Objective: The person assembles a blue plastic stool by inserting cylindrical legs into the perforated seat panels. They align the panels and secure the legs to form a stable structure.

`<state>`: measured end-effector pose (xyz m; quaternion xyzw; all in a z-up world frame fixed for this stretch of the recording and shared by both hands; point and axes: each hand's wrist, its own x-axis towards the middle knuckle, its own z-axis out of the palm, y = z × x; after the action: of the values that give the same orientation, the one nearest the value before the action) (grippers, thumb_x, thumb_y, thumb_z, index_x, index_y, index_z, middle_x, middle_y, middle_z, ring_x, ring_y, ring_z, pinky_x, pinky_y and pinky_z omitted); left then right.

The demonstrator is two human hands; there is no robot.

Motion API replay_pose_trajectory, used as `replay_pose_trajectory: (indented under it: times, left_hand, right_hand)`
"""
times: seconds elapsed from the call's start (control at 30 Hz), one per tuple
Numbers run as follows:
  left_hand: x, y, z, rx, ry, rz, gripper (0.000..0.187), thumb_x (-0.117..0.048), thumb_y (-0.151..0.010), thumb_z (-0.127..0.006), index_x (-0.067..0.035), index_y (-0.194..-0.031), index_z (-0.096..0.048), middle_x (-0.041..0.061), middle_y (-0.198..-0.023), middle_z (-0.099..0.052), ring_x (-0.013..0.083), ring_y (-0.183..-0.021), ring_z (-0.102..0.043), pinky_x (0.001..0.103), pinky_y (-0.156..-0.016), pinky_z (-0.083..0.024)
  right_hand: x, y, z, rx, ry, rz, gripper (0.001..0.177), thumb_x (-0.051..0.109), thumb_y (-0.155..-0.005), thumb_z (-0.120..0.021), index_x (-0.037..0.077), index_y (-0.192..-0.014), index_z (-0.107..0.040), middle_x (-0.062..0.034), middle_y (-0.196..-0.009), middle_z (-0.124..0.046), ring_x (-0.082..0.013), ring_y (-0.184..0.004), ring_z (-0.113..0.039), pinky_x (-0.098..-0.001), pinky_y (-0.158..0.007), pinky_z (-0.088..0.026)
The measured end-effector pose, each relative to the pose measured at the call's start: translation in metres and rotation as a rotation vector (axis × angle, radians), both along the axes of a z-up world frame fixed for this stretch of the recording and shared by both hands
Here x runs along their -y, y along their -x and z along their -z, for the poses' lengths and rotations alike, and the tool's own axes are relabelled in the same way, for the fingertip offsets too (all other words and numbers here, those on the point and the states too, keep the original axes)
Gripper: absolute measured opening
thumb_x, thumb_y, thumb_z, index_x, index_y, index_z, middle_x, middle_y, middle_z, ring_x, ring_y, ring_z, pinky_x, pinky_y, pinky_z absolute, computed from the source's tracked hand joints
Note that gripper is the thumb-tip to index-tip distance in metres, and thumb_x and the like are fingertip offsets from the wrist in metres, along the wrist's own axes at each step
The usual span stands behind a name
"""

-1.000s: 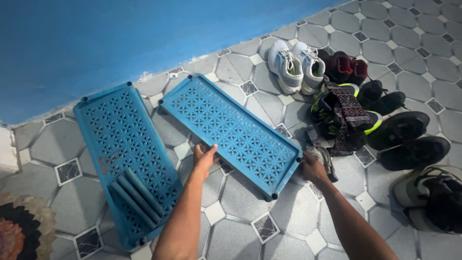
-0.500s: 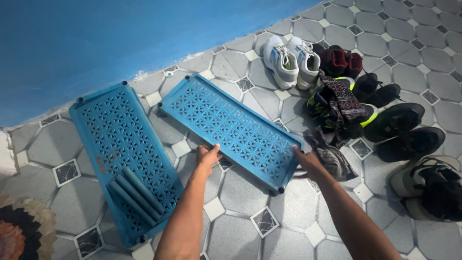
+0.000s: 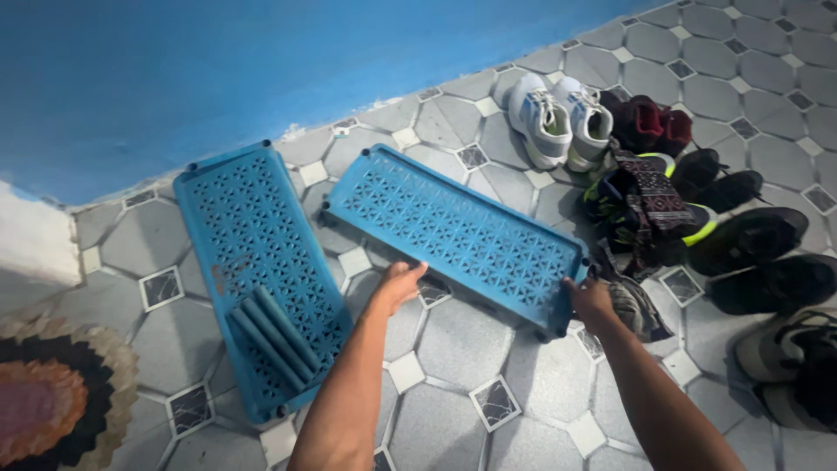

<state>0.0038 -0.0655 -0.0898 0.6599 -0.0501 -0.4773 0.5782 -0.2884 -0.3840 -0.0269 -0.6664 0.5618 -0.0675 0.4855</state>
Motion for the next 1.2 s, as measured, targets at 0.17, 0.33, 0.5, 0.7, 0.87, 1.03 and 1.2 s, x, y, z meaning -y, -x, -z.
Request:
replay_pose_trajectory:
  times: [0.17,0.33,0.5,0.7,0.87,1.03,1.2]
  left_hand:
    - [-0.012,-0.006,-0.01,0.102,-0.083,-0.098,0.064,-0.042,-0.089,-0.075,-0.007,-0.138,-0.053,0.005,-0.117,-0.069,0.0173,-0.095,-0.068,0.037,-0.08,-0.057]
    - [-0.033,-0.006,-0.03,0.201,-0.171,-0.12,0.061,-0.045,-0.089,-0.073,-0.007,-0.135,-0.06,0.009,-0.108,-0.072,0.0199,-0.088,-0.067,0.038,-0.072,-0.057]
    - [-0.04,-0.005,-0.036,0.187,-0.196,-0.126,0.05,-0.047,-0.096,-0.064,-0.004,-0.121,-0.068,0.016,-0.101,-0.071,0.0243,-0.086,-0.067,0.04,-0.072,-0.057]
    - [-0.032,-0.013,-0.024,0.428,-0.334,-0.272,0.049,-0.045,-0.098,-0.058,-0.001,-0.117,-0.068,0.024,-0.116,-0.073,0.0398,-0.111,-0.069,0.046,-0.093,-0.053]
    - [-0.034,-0.023,-0.003,0.519,-0.39,-0.316,0.051,-0.039,-0.097,-0.061,-0.001,-0.129,-0.057,0.026,-0.128,-0.065,0.0435,-0.121,-0.06,0.048,-0.1,-0.048]
    - [-0.036,-0.052,0.004,0.865,-0.401,-0.277,0.049,-0.024,-0.091,-0.07,0.001,-0.131,-0.055,0.028,-0.126,-0.065,0.0437,-0.121,-0.06,0.047,-0.103,-0.048]
    - [-0.035,-0.062,-0.024,0.946,-0.443,-0.328,0.049,-0.017,-0.093,-0.068,0.003,-0.135,-0.053,0.028,-0.131,-0.058,0.0445,-0.124,-0.054,0.048,-0.105,-0.045]
  right_hand:
    - [0.001,-0.013,0.004,-0.103,0.237,-0.071,0.041,0.034,-0.096,-0.072,-0.002,-0.114,-0.07,-0.02,-0.095,-0.075,-0.0286,-0.081,-0.074,-0.0415,-0.07,-0.058]
    - [0.003,-0.022,0.008,-0.267,0.406,-0.178,0.049,0.04,-0.099,-0.07,-0.009,-0.108,-0.073,-0.0261,-0.094,-0.074,-0.0354,-0.084,-0.073,-0.0455,-0.076,-0.058]
    - [0.006,-0.011,0.002,-0.113,0.217,-0.115,0.05,0.037,-0.093,-0.068,-0.01,-0.11,-0.07,-0.0264,-0.096,-0.075,-0.0371,-0.087,-0.076,-0.0474,-0.074,-0.061]
    - [0.014,0.007,-0.016,-0.149,0.232,-0.216,0.052,0.042,-0.097,-0.063,-0.008,-0.109,-0.072,-0.0225,-0.091,-0.077,-0.0329,-0.082,-0.074,-0.045,-0.075,-0.057]
    - [0.02,0.03,-0.032,-0.283,0.224,-0.1,0.051,0.042,-0.099,-0.062,-0.008,-0.107,-0.074,-0.0246,-0.09,-0.075,-0.0347,-0.08,-0.074,-0.0463,-0.074,-0.057]
    - [0.025,0.032,-0.025,-0.267,0.279,-0.111,0.05,0.041,-0.101,-0.064,-0.008,-0.105,-0.075,-0.024,-0.09,-0.075,-0.0327,-0.079,-0.072,-0.0461,-0.072,-0.056]
    - [0.029,0.011,0.001,-0.209,0.311,-0.086,0.05,0.041,-0.098,-0.068,-0.007,-0.107,-0.074,-0.0241,-0.089,-0.075,-0.0323,-0.077,-0.073,-0.0442,-0.07,-0.056]
